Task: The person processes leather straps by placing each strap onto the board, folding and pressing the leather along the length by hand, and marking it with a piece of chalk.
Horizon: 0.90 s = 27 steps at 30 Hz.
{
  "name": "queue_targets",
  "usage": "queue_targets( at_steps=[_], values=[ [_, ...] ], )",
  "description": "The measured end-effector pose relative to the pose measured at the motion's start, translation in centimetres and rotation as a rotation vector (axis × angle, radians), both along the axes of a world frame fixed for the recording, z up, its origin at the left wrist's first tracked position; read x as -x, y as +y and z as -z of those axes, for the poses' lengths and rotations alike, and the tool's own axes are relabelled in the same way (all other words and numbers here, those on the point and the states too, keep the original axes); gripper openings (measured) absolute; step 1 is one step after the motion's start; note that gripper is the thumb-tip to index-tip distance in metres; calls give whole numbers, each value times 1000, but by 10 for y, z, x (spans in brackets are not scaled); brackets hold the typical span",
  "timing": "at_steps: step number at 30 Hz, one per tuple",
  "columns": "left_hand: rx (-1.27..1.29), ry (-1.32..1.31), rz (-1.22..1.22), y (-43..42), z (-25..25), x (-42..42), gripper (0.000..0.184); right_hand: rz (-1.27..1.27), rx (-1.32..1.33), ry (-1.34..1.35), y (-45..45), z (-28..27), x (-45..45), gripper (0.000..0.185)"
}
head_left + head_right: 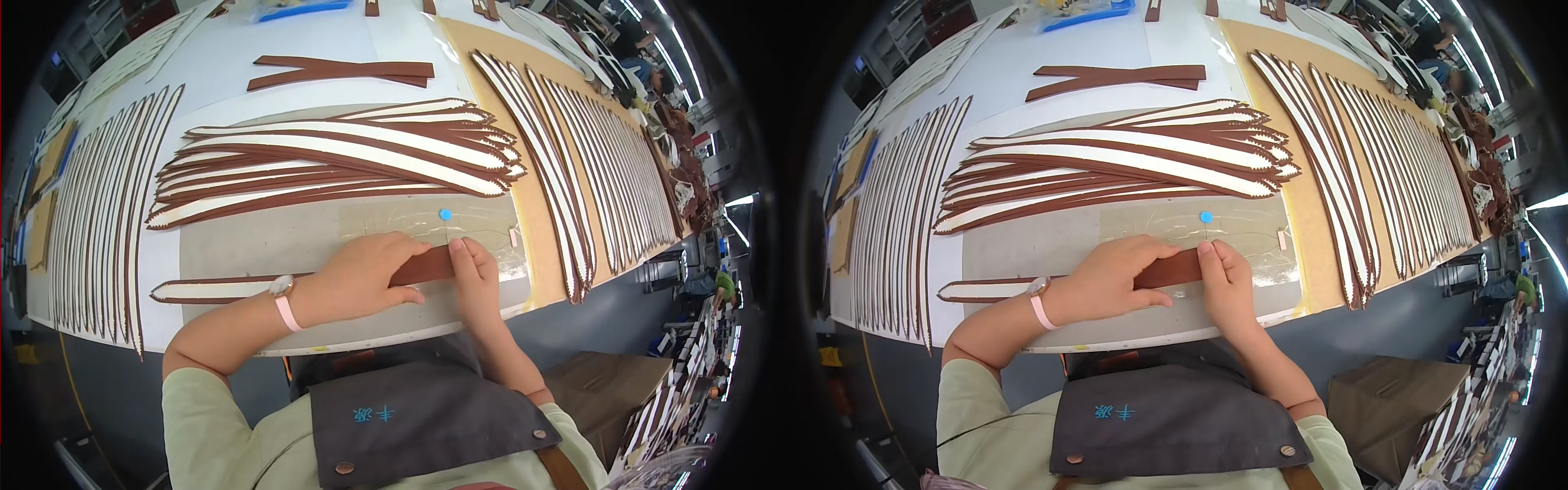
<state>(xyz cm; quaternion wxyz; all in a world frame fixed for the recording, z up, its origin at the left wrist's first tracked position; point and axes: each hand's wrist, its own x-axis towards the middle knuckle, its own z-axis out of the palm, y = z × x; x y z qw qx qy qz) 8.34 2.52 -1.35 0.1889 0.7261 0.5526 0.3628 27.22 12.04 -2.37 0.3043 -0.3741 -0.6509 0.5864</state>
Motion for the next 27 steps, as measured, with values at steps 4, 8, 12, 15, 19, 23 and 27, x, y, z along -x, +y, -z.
queue_targets(
  at_steps=[4,8,12,15,19,23,27],
  values=[
    [-30,91,-79,-6,1,-4,51,28,148,15,-4,-5,3,38],
    [-12,39,-130,-4,-2,-2,49,-90,199,80,1,0,-6,37],
    [-30,41,-128,-4,0,-4,49,-123,204,48,-7,-8,-7,36],
    [-53,42,-116,-6,-4,-6,48,-90,219,79,-11,-6,-6,35],
    [111,-175,-45,-5,-11,-4,34,-290,159,60,-13,-4,-10,33],
    [389,-422,36,2,-18,6,21,-316,-266,-129,-18,6,-4,32],
    [427,-517,79,1,-22,10,17,-357,-387,-183,-21,-15,-1,33]
  ],
)
